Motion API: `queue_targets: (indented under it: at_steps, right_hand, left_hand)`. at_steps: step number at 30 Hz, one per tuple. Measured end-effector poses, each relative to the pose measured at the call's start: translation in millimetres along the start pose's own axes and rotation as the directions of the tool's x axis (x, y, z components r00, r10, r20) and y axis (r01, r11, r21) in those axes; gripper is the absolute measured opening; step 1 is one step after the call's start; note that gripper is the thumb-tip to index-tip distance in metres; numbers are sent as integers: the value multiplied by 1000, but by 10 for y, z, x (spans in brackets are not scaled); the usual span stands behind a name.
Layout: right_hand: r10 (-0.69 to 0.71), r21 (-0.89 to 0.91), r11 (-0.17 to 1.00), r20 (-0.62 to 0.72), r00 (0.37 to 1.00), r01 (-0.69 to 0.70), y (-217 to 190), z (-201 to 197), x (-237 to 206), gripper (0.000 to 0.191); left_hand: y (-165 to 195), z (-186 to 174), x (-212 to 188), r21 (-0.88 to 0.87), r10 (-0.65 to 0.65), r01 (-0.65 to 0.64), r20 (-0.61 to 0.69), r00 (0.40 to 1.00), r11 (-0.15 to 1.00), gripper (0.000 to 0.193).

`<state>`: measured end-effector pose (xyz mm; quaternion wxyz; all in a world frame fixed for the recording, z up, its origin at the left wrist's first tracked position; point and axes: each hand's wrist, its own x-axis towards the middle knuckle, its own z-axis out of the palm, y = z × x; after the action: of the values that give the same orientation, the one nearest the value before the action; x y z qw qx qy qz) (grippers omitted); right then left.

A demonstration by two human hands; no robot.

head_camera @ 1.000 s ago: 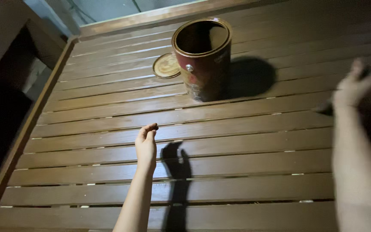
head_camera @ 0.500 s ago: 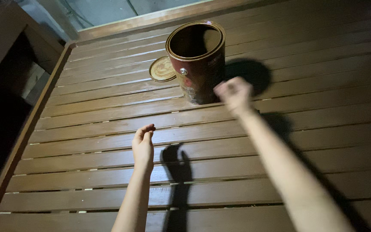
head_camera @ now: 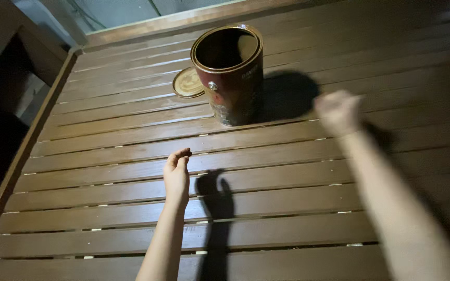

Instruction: The person applies brown wood stain to a slatted wooden table using a paintbrush. They dip the brush into an open can of Davies wood stain, brush the stain along the table slats and edges, and move around the table to coat different sections of the surface.

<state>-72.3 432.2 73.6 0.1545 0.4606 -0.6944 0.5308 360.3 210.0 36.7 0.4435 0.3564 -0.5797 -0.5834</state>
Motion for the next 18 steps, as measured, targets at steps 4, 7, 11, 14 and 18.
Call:
queue_targets:
  at_steps: [4,7,11,14,18]
  right_hand:
    - [66,304,950,38,997,-74,-940,1200,-322,26]
    - [219,552,812,11,976,-189,-1325,1417,-226,32]
    - [570,760,558,-59,819,-333,-931,786,116,38]
    - [591,696,595,-41,805,-402,-108,-41,170,19]
    - [174,-21,982,-289,941,-188,857,-1058,199,27]
  left_hand:
    - [63,134,14,-39,-12,12,-5,1000,999,25]
    - [111,235,66,26,-9,10,-8,1000,1000,26]
    - [147,273,133,28,20,-20,-8,1000,999,25]
    - [108,315,182,35,25,-24,-26,999,999,25]
    - [17,333,191,53,46,-45,-7,999,998,25]
